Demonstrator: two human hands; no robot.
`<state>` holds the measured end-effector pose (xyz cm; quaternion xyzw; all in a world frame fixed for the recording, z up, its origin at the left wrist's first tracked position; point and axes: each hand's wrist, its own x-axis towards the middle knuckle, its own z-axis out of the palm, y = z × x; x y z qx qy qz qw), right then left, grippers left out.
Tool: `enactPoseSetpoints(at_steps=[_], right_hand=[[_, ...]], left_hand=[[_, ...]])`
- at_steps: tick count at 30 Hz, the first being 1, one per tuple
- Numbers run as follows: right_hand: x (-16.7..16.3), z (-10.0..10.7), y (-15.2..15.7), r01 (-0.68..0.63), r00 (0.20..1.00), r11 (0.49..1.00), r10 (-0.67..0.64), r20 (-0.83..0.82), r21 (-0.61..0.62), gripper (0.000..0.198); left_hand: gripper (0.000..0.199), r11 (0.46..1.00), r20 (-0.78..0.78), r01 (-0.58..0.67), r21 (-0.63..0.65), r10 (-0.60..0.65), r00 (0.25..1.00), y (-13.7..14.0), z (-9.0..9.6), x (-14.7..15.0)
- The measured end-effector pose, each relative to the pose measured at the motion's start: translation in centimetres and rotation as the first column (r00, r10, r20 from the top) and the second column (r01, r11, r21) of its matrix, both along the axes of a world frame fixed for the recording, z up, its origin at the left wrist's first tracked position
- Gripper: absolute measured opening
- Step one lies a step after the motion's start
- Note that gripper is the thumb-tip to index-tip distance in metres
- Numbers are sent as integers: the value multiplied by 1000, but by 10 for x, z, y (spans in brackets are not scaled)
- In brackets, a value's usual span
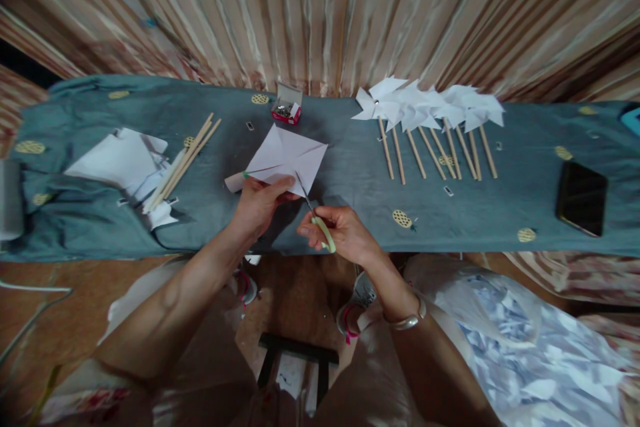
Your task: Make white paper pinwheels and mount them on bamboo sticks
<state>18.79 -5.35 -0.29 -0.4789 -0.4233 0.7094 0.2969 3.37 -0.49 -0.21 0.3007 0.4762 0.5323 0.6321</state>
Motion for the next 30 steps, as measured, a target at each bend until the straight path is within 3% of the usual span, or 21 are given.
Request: enactPoseSetpoints(at_steps=[13,30], right_hand=[[-1,1,1,34,999,999,-34,8,-11,43],[-1,2,2,45,999,999,-45,21,4,42]], left_hand=[[12,999,2,33,-36,-33,999,-3,0,1],[11,999,8,36,6,-36,999,-3,-2,0]])
